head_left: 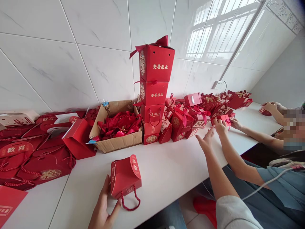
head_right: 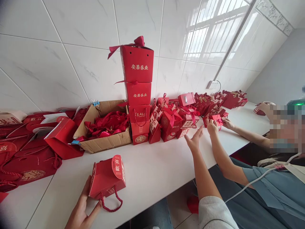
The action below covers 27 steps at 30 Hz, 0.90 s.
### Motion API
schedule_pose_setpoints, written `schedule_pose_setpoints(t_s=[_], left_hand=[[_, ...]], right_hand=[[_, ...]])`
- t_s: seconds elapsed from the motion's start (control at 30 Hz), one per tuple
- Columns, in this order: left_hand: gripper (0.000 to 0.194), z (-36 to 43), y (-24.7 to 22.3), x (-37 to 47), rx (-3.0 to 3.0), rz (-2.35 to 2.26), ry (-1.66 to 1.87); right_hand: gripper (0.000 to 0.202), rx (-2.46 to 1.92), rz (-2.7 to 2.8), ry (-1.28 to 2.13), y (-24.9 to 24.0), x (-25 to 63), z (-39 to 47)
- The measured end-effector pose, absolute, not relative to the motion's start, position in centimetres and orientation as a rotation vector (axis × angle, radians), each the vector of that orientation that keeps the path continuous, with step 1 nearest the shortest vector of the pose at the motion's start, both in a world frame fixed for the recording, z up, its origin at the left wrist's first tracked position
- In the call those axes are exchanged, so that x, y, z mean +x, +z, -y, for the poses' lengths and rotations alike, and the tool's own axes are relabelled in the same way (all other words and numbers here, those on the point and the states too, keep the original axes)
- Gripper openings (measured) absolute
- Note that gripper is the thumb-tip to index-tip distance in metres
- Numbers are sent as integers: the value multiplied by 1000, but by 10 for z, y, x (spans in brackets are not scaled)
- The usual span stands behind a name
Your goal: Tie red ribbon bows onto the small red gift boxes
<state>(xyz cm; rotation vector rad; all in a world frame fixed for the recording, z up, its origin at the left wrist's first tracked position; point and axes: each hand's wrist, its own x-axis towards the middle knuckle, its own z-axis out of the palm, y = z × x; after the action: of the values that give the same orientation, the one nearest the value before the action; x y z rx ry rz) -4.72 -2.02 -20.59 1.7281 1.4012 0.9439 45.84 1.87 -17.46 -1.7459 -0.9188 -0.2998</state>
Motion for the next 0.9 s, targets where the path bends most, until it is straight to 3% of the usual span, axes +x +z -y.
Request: schedule_pose_setpoints(t_s=[0.17,0.4,0.53,0.67,0.9], left_hand=[[78,22,-205,-47,1742,-1388,941],[78,25,-206,-48,1706,-1328,997],[78,28,-203,-46,1655,-1315,1053],[81,34,-192,-43,1594,-1276,1077],[79,38,-186,-38,1538,-1275,1125]], right_hand=[[78,-1350,811,-575,-103,389,-15],[99,-1323,1216,-488,33,252,-79],[121,-1429,1213,-247,49,227,-121],[121,-1435,1127,-85,47,225,-134],[123,-1255,1208,-314,66,245,-127]])
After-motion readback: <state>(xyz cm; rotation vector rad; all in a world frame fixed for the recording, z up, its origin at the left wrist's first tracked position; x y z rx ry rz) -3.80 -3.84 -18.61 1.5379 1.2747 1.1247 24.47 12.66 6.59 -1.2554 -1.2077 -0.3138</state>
